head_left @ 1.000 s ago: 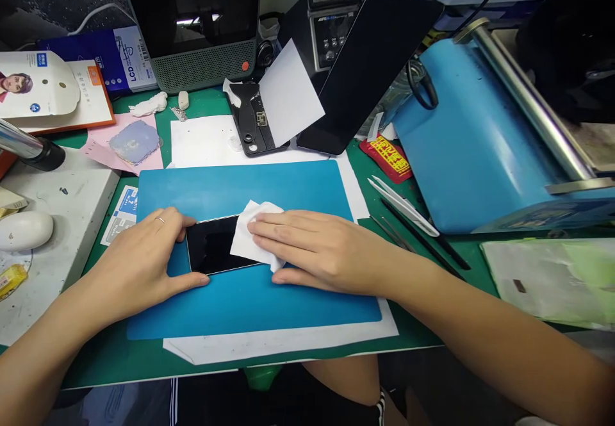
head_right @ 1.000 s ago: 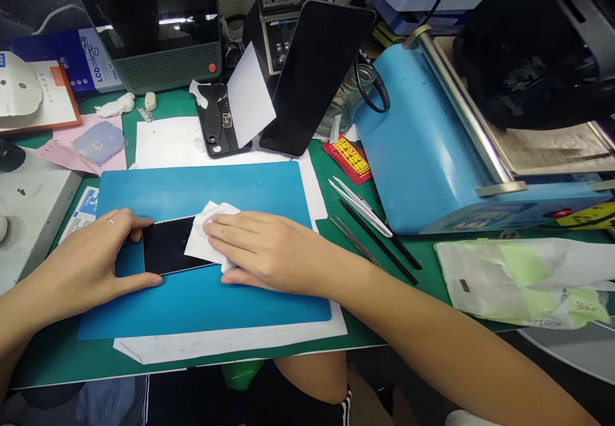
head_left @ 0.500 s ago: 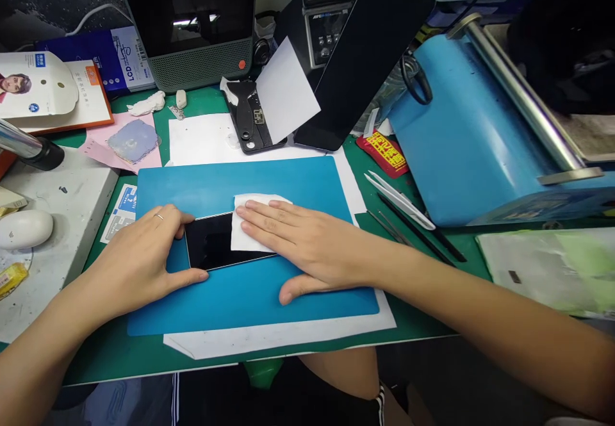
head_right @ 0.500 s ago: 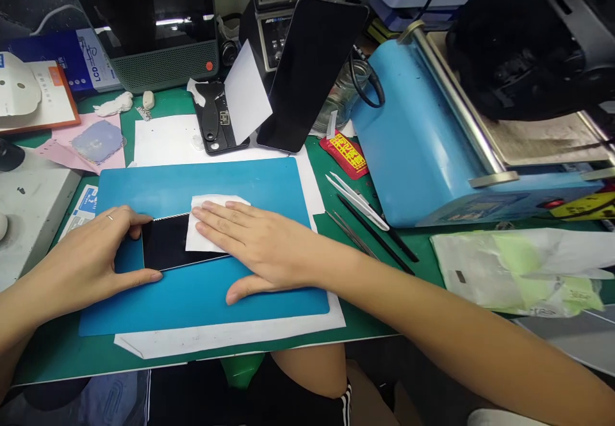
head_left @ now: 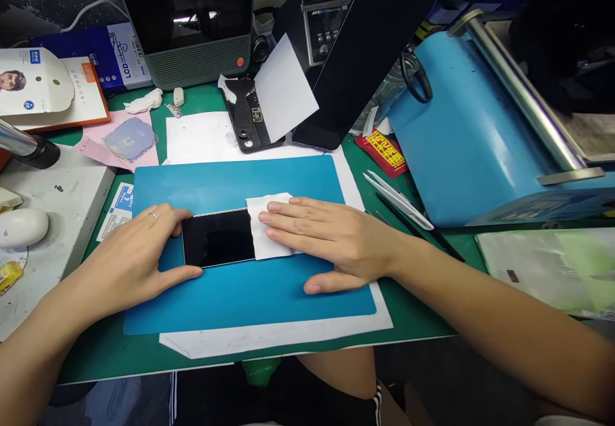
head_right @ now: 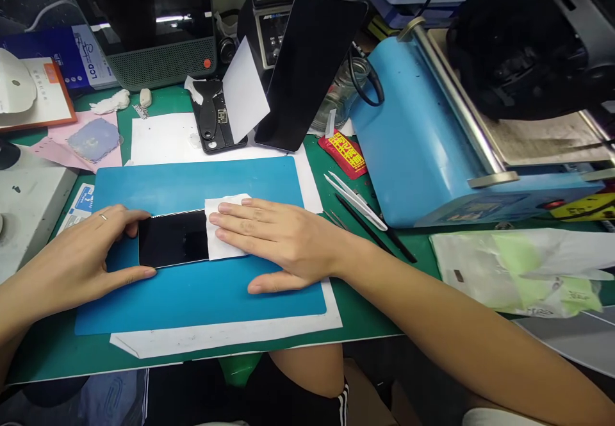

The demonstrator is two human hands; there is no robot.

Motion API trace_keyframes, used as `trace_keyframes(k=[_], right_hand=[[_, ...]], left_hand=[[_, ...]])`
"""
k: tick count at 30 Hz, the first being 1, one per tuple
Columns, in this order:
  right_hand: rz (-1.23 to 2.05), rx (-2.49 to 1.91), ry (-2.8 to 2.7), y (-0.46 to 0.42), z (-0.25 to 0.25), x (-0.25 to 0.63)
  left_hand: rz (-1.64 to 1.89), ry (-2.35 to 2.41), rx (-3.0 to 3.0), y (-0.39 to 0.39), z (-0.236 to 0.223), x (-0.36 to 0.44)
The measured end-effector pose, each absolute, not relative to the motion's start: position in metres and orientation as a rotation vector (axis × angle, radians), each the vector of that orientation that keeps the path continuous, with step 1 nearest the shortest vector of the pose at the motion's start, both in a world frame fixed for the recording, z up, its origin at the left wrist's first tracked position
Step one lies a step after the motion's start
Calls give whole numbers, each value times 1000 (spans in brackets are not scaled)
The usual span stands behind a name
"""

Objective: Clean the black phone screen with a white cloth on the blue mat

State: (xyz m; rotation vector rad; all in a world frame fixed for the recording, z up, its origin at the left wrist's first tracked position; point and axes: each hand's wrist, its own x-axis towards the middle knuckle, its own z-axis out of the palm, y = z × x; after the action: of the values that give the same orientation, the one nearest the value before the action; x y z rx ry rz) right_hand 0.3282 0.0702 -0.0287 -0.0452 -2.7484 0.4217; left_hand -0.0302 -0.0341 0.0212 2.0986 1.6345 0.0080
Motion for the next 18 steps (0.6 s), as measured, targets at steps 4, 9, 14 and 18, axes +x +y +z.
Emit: trace_keyframes(k=[4,9,14,18], right_hand=[[436,-30,-2749,72,-29,330],[267,-38,-2769,72,-27,322],[106,-102,-2699,68,-26,322],[149,-104,-2657,68,-27,325]], left_hand=[[20,1616,2109,-34,22,-30],[27,1635,2116,-34,21,-30],[8,1654,2090,-34,22,-29],[-16,1662,2077,-33,23,-28]])
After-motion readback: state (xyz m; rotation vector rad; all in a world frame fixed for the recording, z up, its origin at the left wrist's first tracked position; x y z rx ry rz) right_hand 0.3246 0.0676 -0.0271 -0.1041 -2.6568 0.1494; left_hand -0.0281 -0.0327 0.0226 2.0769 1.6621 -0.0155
